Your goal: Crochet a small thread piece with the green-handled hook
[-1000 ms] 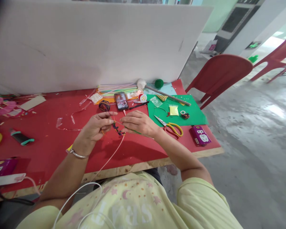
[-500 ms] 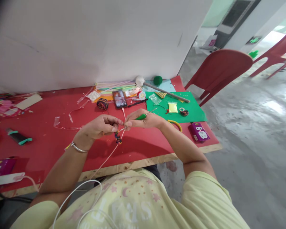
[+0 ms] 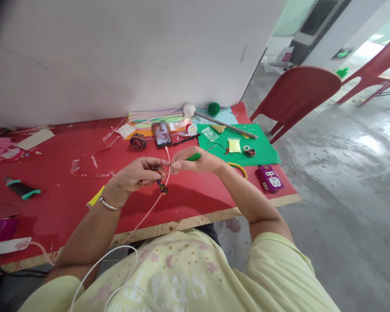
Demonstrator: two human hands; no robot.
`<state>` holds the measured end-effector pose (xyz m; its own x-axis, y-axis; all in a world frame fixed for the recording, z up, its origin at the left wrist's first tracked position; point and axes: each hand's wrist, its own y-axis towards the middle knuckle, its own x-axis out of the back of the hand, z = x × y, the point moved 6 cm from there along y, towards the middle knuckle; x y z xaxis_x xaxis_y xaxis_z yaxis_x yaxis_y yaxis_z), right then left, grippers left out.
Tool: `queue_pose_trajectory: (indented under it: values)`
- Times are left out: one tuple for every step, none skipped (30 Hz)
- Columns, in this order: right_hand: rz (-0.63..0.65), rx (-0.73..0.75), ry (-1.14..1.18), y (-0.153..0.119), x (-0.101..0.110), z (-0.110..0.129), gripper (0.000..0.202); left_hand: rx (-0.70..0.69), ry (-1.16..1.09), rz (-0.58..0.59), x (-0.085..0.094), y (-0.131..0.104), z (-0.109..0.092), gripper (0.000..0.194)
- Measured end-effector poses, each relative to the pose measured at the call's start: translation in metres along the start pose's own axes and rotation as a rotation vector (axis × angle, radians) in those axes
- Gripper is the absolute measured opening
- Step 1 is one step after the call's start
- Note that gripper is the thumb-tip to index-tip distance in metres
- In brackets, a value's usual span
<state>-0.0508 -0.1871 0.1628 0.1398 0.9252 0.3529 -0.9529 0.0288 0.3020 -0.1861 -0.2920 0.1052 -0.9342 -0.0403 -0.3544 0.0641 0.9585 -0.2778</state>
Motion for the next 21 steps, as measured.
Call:
queue_pose_trajectory:
  values:
    - [0.001,-0.010,0.012,-0.001,-0.001,-0.001,0.032,-0.012,0.004,-0.011,0.001,0.000,0.000,0.039]
    - [0.003,-0.033,0.034,-0.002,-0.002,-0.004,0.034,-0.025,0.007,-0.021,0.001,0.000,-0.001,0.037]
    - [0.000,-0.065,0.070,-0.003,-0.004,-0.008,0.036,-0.039,0.009,-0.033,0.002,0.000,-0.001,0.035]
    - [-0.013,-0.101,0.116,-0.005,-0.007,-0.014,0.038,-0.052,0.010,-0.047,0.003,0.000,-0.001,0.034]
    - [-0.027,-0.144,0.168,-0.007,-0.010,-0.020,0.040,-0.061,0.010,-0.057,0.003,0.000,0.000,0.034]
    - [-0.060,-0.178,0.221,-0.009,-0.013,-0.027,0.042,-0.069,0.008,-0.068,0.004,0.000,0.000,0.034]
    - [-0.098,-0.206,0.262,-0.012,-0.015,-0.035,0.043,-0.075,0.003,-0.080,0.004,-0.001,0.001,0.035]
    - [-0.135,-0.221,0.291,-0.014,-0.018,-0.042,0.044,-0.078,-0.002,-0.091,0.004,-0.001,0.001,0.036]
    - [-0.179,-0.220,0.320,-0.016,-0.020,-0.048,0.044,-0.080,-0.007,-0.101,0.005,-0.002,0.001,0.037]
    - [-0.209,-0.217,0.346,-0.018,-0.022,-0.053,0.044,-0.083,-0.013,-0.115,0.005,-0.002,0.000,0.036]
    - [-0.235,-0.212,0.373,-0.019,-0.025,-0.058,0.043,-0.084,-0.017,-0.130,0.006,-0.003,0.000,0.036]
    - [-0.259,-0.207,0.405,-0.020,-0.027,-0.062,0.043,-0.085,-0.020,-0.144,0.006,-0.004,-0.001,0.035]
    - [-0.282,-0.206,0.442,-0.021,-0.029,-0.065,0.043,-0.085,-0.023,-0.156,0.006,-0.004,-0.002,0.035]
    - [-0.308,-0.208,0.485,-0.021,-0.031,-0.068,0.043,-0.085,-0.025,-0.167,0.005,-0.005,-0.002,0.036]
    - [-0.334,-0.213,0.531,-0.020,-0.033,-0.070,0.045,-0.084,-0.027,-0.175,0.005,-0.004,-0.002,0.037]
    - [-0.364,-0.219,0.577,-0.019,-0.036,-0.072,0.047,-0.083,-0.029,-0.177,0.004,-0.004,-0.002,0.039]
    - [-0.395,-0.226,0.615,-0.018,-0.038,-0.073,0.049,-0.080,-0.035,-0.176,0.002,-0.003,-0.001,0.041]
    - [-0.424,-0.233,0.644,-0.017,-0.041,-0.074,0.051,-0.078,-0.044,-0.173,0.000,-0.002,0.001,0.042]
    - [-0.453,-0.241,0.664,-0.015,-0.043,-0.075,0.053,-0.076,-0.055,-0.169,-0.001,-0.001,0.002,0.043]
    - [-0.480,-0.249,0.678,-0.015,-0.045,-0.075,0.054,-0.076,-0.066,-0.166,-0.002,0.001,0.004,0.043]
    - [-0.503,-0.258,0.686,-0.014,-0.046,-0.075,0.054,-0.078,-0.079,-0.168,-0.003,0.002,0.005,0.043]
